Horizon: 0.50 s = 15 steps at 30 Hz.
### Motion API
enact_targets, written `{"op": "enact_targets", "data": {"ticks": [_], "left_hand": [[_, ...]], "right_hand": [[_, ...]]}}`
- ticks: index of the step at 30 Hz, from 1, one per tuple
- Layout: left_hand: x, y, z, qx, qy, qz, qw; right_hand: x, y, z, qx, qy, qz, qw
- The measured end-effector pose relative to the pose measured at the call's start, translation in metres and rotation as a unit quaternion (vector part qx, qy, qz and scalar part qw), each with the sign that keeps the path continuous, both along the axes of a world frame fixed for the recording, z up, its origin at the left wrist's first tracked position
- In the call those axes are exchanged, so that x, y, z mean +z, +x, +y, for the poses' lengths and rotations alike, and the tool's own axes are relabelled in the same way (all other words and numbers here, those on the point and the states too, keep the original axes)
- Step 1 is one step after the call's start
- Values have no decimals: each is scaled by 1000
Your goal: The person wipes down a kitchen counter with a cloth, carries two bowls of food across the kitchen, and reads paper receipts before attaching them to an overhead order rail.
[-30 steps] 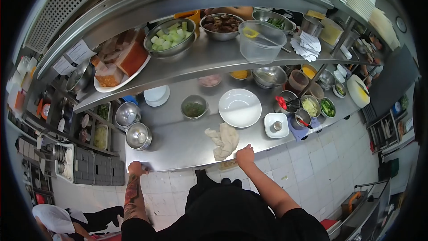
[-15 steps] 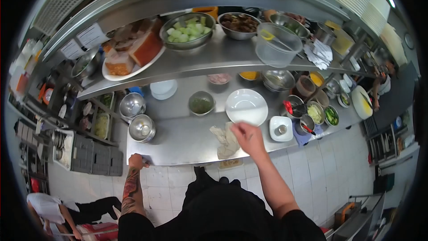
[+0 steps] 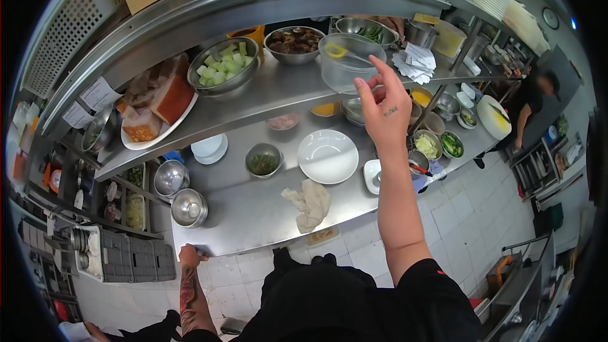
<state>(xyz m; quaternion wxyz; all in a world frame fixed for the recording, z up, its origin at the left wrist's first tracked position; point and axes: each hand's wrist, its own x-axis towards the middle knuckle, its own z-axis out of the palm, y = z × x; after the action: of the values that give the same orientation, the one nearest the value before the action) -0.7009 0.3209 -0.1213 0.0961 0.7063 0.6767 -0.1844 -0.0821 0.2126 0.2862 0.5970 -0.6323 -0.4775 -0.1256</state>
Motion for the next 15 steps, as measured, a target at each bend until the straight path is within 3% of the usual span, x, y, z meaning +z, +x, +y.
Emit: {"op": "enact_targets", "data": {"ticks": [3, 15], "left_hand": [[4, 2, -4, -8, 36, -12, 999], [9, 1, 8, -36, -31, -6, 999]], "right_hand": [[-3, 9, 3, -52, -77, -29, 995], [-22, 34, -30, -15, 2, -69, 998]]}}
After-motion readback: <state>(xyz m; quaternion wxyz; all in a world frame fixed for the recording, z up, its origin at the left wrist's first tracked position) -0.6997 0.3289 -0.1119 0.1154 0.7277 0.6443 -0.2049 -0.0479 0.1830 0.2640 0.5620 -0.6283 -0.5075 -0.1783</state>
